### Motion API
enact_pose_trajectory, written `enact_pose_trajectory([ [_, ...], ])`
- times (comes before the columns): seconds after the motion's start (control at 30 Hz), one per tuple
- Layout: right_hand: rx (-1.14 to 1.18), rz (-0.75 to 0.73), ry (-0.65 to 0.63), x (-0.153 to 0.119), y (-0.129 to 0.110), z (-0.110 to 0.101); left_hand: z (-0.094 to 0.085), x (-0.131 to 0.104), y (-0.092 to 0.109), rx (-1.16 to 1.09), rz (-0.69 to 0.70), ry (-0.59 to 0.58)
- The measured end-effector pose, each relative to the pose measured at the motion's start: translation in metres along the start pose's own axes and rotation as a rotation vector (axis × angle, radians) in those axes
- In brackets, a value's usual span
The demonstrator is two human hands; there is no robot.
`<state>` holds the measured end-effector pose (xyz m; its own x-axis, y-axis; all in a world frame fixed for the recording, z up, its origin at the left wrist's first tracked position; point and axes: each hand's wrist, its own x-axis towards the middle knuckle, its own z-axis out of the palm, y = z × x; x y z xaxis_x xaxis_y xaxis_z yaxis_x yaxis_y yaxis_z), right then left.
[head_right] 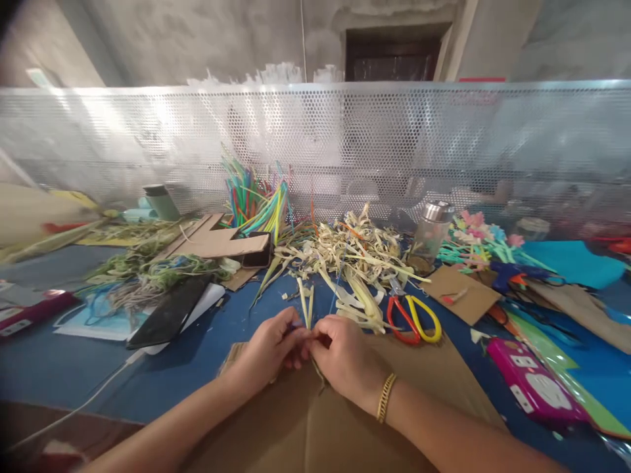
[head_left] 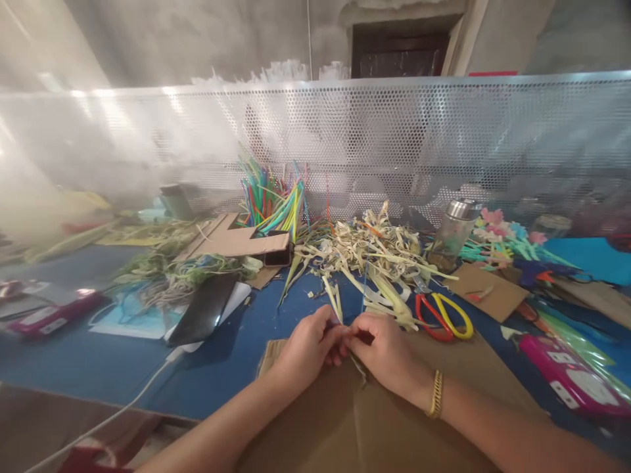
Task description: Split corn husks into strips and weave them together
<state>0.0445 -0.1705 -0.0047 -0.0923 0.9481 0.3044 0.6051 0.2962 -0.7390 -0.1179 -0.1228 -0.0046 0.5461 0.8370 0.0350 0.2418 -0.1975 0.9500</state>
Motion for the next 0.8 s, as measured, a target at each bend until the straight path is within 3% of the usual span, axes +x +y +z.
enact_pose_trajectory([
  [0.23,0.029,0.075,-0.03,-0.004,-0.008,0.0,-0.004,0.003,0.01,-0.212,-0.151,0.031],
  [0.4,0.08,0.112,-0.043,-0.002,-0.004,0.001,-0.011,0.001,0.006,-0.349,-0.183,-0.106],
  [0.47,0.09,0.108,-0.039,-0.002,-0.001,0.003,-0.01,-0.003,0.005,-0.312,-0.135,-0.098],
  [0.6,0.112,0.092,-0.055,-0.003,0.011,0.008,-0.004,-0.009,0.008,-0.148,0.006,0.06],
  [0.8,0.044,0.028,-0.053,-0.003,0.016,0.009,0.0,-0.009,0.01,0.13,0.124,0.184],
])
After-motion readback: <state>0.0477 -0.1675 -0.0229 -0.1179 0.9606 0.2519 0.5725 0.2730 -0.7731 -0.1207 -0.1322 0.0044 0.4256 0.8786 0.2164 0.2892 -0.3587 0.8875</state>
